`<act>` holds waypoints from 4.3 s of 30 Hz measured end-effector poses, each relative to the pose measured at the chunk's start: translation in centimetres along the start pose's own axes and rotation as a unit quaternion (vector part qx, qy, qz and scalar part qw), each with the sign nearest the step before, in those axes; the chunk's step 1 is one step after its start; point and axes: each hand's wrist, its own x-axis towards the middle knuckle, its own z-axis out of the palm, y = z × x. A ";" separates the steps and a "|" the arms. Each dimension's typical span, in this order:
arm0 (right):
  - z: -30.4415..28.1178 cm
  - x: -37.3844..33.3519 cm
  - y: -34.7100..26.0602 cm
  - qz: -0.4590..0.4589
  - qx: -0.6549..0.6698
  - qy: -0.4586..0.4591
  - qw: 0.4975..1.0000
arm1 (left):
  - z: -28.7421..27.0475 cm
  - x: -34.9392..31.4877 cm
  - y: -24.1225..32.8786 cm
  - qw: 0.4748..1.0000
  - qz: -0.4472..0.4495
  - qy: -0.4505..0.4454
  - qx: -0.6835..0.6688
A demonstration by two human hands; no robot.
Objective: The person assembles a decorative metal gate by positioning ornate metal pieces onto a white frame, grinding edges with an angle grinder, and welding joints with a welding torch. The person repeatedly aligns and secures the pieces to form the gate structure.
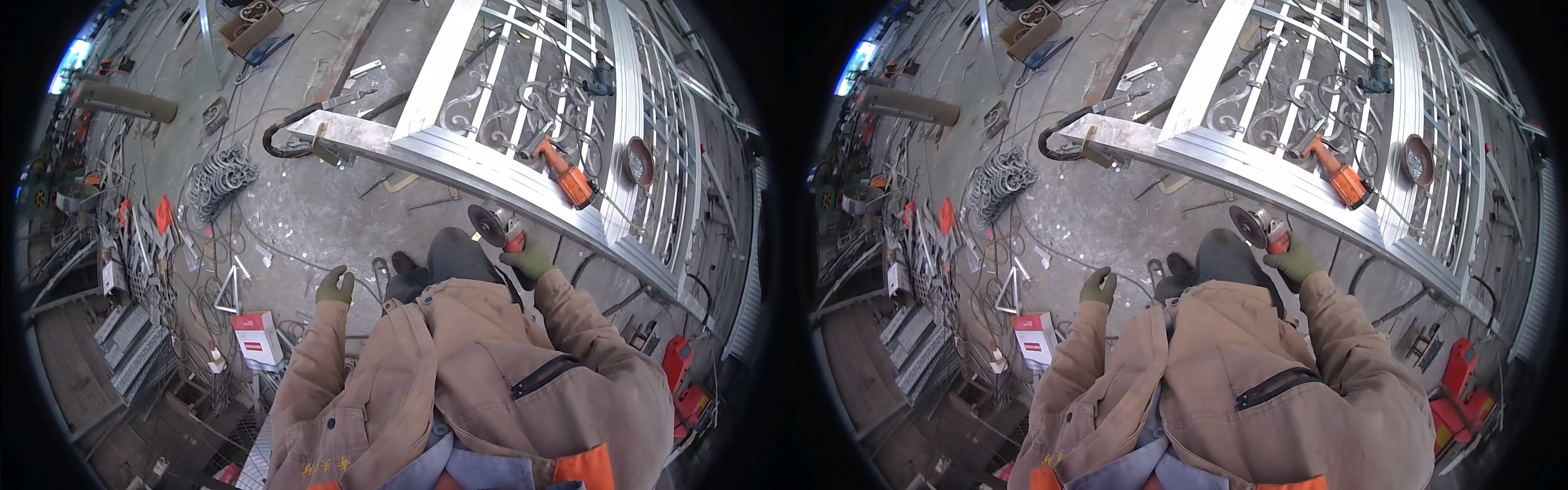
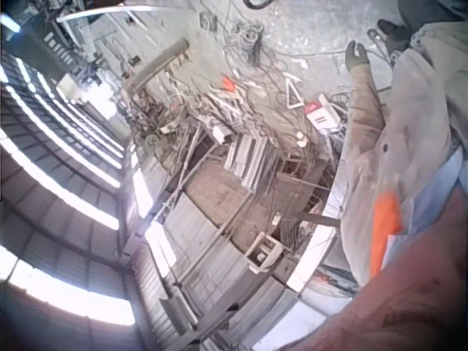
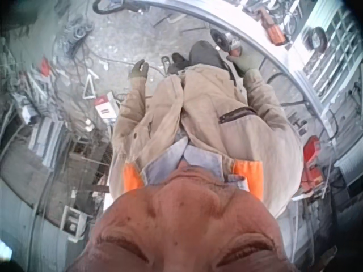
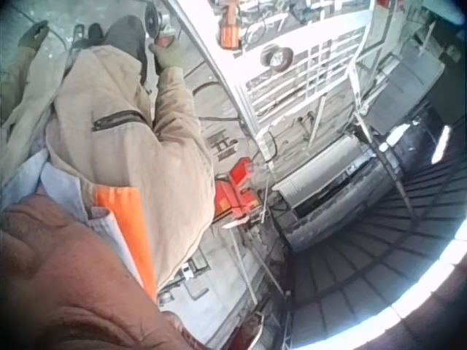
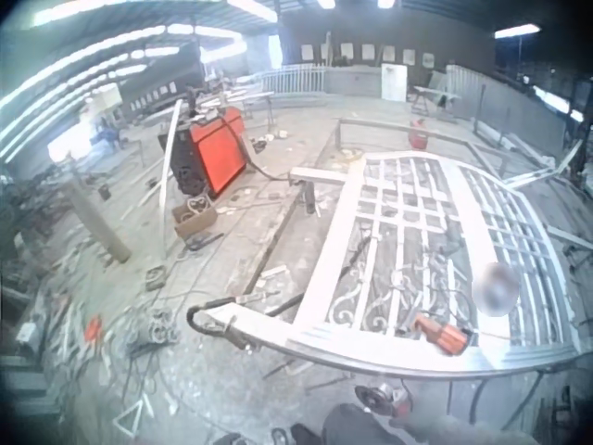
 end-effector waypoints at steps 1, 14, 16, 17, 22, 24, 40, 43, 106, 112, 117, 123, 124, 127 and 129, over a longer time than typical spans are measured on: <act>1.0 0.2 1.1 0.016 -0.004 0.005 1.000 | -0.7 1.8 0.1 1.000 0.003 -0.005 0.000; 13.4 13.5 12.2 0.271 -0.064 -0.035 0.960 | -0.9 21.2 16.7 0.989 0.031 -0.116 -0.089; 15.1 15.3 12.3 0.314 -0.057 -0.056 0.946 | 0.1 25.7 20.3 0.986 0.102 -0.108 -0.076; 16.1 16.5 13.0 0.318 -0.073 -0.056 0.944 | 1.0 28.3 22.0 0.982 0.137 -0.108 -0.071; 22.4 24.1 15.4 0.393 -0.025 -0.020 0.919 | 8.8 44.1 26.6 0.963 0.230 -0.107 -0.088; 24.2 27.6 14.4 0.397 0.004 0.005 0.918 | 11.9 49.6 27.8 0.962 0.224 -0.114 -0.108; 37.1 44.7 12.1 0.263 0.004 0.109 0.959 | 20.9 63.7 26.8 0.943 0.041 -0.331 0.002; 37.8 46.7 11.6 0.275 0.018 0.106 0.956 | 24.6 69.2 23.2 0.907 -0.022 -0.418 0.038; 0.5 -1.0 -21.7 -0.194 0.805 0.296 0.477 | -6.0 14.2 51.4 0.622 0.502 -0.562 0.212; -7.4 -10.8 -15.6 -0.280 0.736 0.417 0.454 | -3.3 32.9 48.8 0.678 0.575 -0.161 0.429; -9.9 -14.9 -9.5 -0.333 0.716 0.412 0.454 | -13.2 41.5 48.2 0.860 0.370 0.048 0.349; -9.5 -17.9 -7.6 -0.343 0.674 0.465 0.461 | -19.2 32.7 52.3 0.839 0.433 0.048 -0.325; -9.5 -17.8 -7.9 -0.329 0.663 0.482 0.469 | -21.2 29.1 53.2 0.813 0.479 0.076 -0.322; -9.9 -16.8 -8.4 -0.267 0.637 0.552 0.468 | -25.4 20.7 55.1 0.738 0.590 0.146 -0.293; -11.0 -17.9 -5.6 -0.279 0.636 0.538 0.478 | -24.6 16.7 57.2 0.709 0.631 0.152 -0.276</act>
